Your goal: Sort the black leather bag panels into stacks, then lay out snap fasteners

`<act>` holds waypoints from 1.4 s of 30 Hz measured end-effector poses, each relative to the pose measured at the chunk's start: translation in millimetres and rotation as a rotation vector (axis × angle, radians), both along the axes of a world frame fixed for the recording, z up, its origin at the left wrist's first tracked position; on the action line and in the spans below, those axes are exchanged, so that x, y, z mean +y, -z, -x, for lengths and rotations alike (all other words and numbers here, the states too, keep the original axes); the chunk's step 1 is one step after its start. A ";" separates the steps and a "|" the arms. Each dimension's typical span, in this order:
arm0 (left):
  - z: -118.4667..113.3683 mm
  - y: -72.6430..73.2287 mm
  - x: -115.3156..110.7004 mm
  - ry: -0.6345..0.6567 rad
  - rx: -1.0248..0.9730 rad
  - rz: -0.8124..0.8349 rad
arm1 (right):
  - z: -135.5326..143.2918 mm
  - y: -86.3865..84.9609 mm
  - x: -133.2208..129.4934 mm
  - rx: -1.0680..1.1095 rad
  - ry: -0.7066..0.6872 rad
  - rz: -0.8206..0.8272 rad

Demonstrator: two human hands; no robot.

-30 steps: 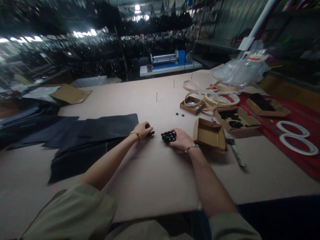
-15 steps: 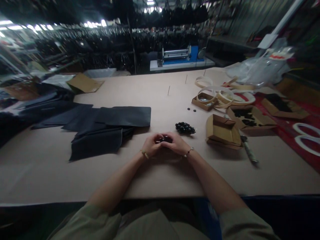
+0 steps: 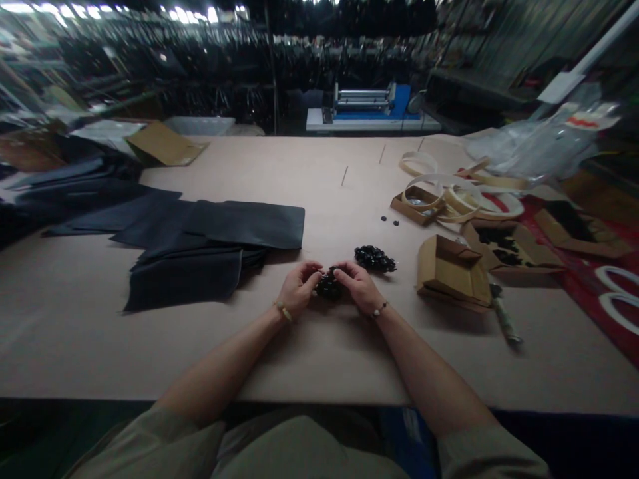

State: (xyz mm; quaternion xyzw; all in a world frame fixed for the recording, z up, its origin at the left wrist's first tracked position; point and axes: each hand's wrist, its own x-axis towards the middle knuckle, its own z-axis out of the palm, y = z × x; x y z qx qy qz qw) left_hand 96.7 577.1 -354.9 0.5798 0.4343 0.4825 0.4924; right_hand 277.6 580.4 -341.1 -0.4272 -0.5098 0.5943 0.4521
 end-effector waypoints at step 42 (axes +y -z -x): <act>-174.3 -34.5 230.7 0.387 1.073 -0.243 | -115.7 -62.7 151.3 -1.706 0.106 0.162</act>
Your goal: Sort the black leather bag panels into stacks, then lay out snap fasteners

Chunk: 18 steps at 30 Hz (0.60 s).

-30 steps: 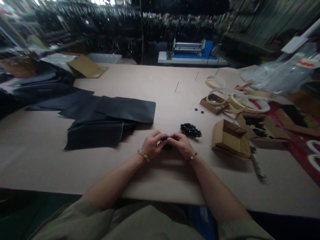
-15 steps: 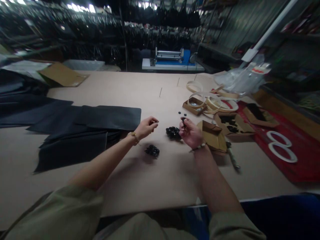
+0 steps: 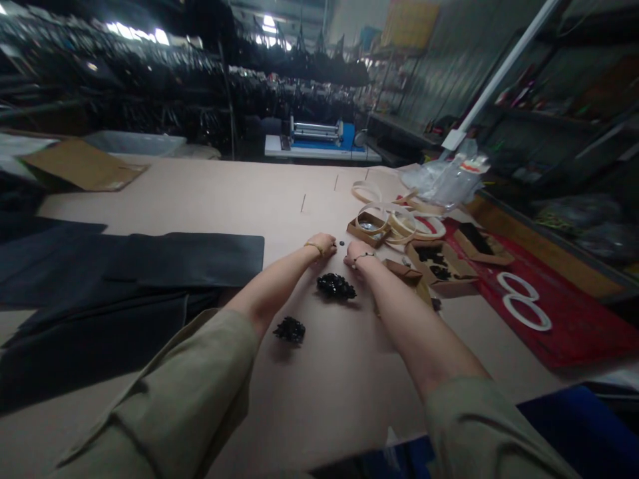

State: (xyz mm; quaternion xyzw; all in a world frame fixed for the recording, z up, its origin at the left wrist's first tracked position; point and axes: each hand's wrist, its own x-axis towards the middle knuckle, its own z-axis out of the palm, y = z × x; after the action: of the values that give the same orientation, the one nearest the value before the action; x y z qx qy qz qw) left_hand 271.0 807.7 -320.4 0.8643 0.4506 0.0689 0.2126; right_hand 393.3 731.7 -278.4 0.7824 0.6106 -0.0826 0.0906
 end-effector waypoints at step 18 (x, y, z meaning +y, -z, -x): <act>42.0 -60.6 -45.5 0.241 -0.078 -0.208 | 13.9 -14.6 -18.4 1.033 0.173 -0.200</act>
State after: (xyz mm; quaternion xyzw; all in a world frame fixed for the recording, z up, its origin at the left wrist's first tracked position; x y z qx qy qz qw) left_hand 229.0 762.3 -259.8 0.9262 0.3254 0.1225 0.1460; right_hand 379.4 713.4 -263.7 0.6922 0.5138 -0.4056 -0.3038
